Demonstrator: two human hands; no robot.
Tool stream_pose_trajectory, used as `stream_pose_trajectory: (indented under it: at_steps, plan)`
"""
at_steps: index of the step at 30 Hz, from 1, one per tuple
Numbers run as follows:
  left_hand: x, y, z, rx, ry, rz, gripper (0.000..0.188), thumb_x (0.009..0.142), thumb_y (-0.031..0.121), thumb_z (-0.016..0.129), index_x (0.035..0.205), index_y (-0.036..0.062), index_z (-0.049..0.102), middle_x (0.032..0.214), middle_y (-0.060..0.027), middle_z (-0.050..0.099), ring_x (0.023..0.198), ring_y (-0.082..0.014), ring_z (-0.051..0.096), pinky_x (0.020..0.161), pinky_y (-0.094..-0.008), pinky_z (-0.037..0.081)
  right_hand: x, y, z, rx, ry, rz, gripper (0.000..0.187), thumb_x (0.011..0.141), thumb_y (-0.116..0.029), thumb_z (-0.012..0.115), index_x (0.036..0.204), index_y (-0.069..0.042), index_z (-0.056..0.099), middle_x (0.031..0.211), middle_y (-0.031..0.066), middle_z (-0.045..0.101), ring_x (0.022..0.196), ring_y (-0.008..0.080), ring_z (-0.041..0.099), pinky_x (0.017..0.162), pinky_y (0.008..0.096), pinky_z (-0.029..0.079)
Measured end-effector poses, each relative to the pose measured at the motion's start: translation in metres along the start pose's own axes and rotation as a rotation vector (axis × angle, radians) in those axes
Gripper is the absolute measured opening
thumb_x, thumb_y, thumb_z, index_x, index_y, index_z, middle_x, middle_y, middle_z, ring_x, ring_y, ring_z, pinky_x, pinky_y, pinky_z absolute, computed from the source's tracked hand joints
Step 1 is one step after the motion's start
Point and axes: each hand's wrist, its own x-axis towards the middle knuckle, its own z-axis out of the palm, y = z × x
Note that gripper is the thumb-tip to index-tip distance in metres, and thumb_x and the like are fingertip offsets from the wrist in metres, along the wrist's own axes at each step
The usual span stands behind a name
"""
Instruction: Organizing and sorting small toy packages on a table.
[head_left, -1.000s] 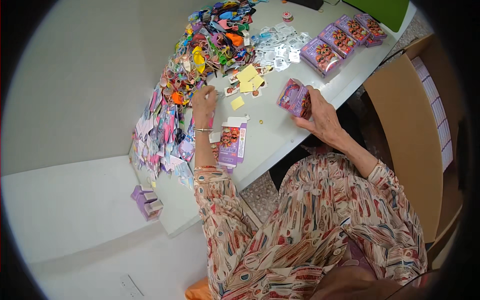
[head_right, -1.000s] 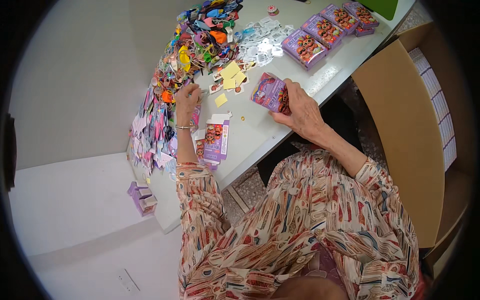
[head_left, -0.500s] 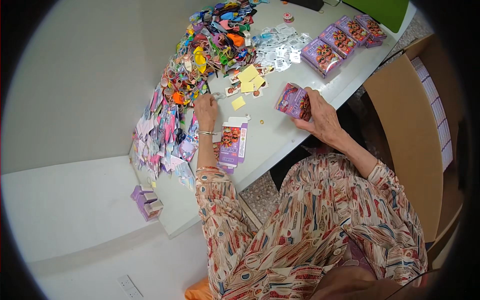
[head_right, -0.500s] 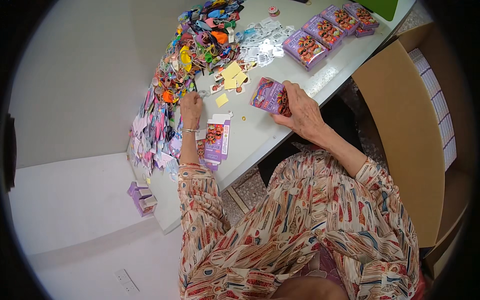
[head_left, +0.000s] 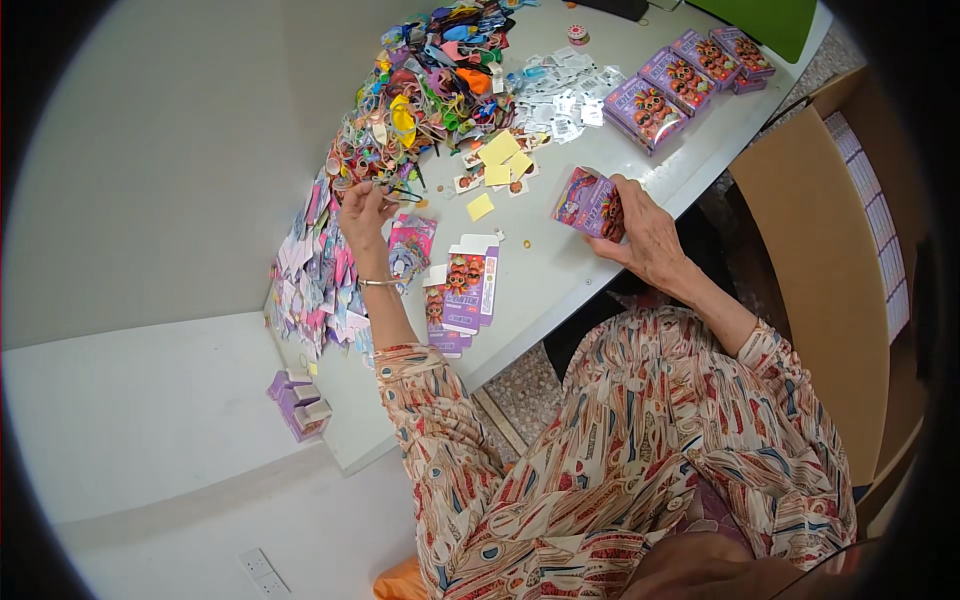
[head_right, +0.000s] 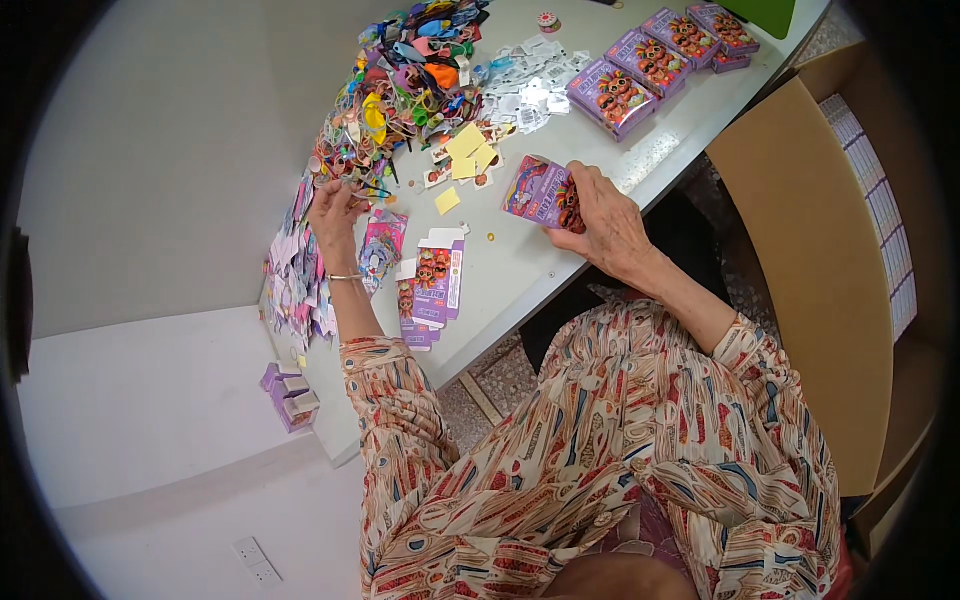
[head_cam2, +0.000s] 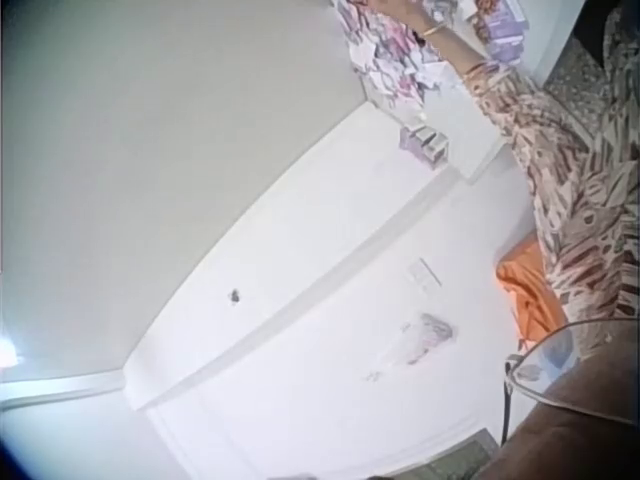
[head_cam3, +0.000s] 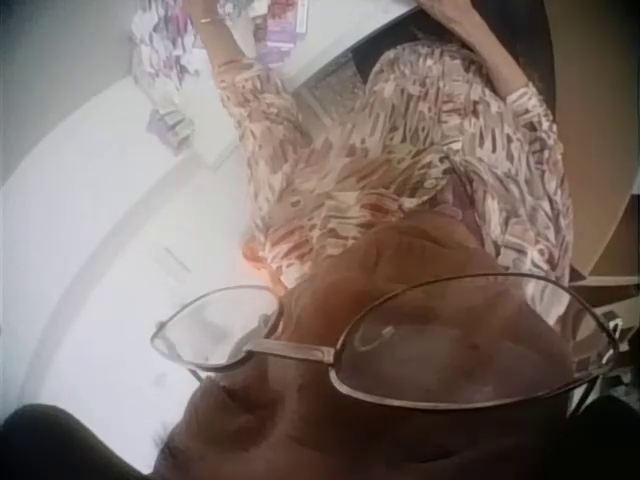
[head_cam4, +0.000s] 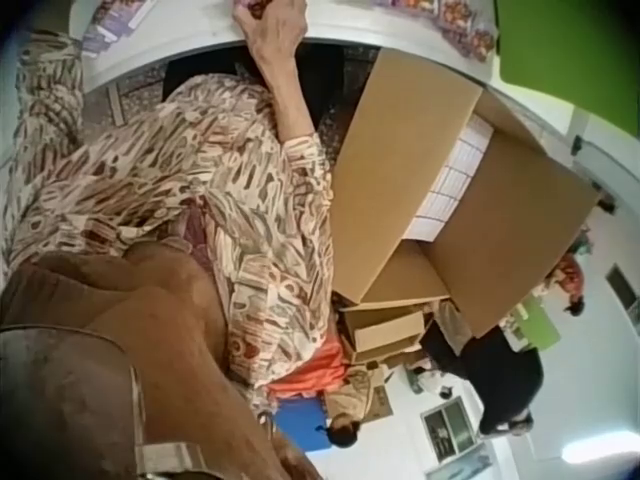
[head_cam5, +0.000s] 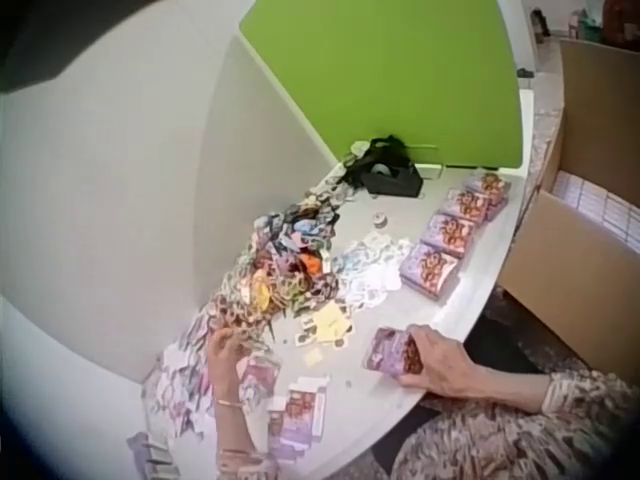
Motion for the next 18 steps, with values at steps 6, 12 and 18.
stream_pose_trajectory:
  at_steps: [6, 12, 18]
  plan:
    - [0.002, 0.0, 0.002, 0.107, -0.126, -0.035, 0.008, 0.088, 0.008, 0.064, 0.094, 0.0041, 0.063, 0.084, -0.0057, 0.067, 0.067, -0.0099, 0.063, 0.058, -0.0216, 0.051, 0.001, 0.0, 0.002, 0.003, 0.014, -0.015, 0.074, 0.073, -0.03, 0.075, 0.129, 0.0, 0.036, 0.103, 0.0204, 0.053, 0.092, 0.0371, 0.059, 0.077, 0.0423, 0.05]
    - [0.015, -0.023, 0.021, 0.007, -0.156, -0.126, 0.008, 0.088, 0.01, 0.063, 0.095, 0.0062, 0.063, 0.08, -0.0032, 0.066, 0.064, -0.0091, 0.061, 0.057, -0.0223, 0.05, 0.003, -0.001, 0.001, 0.025, 0.004, -0.025, 0.075, 0.073, -0.029, 0.076, 0.129, -0.001, 0.036, 0.103, 0.0197, 0.053, 0.092, 0.0365, 0.059, 0.077, 0.0418, 0.049]
    - [0.045, -0.056, 0.026, 0.397, -0.092, -0.167, 0.006, 0.085, 0.008, 0.063, 0.089, 0.0024, 0.063, 0.072, -0.0024, 0.064, 0.062, -0.0097, 0.061, 0.056, -0.0221, 0.05, 0.0, 0.001, -0.001, -0.002, 0.018, -0.01, 0.074, 0.073, -0.029, 0.076, 0.128, -0.001, 0.036, 0.102, 0.0192, 0.053, 0.092, 0.0365, 0.059, 0.076, 0.0417, 0.049]
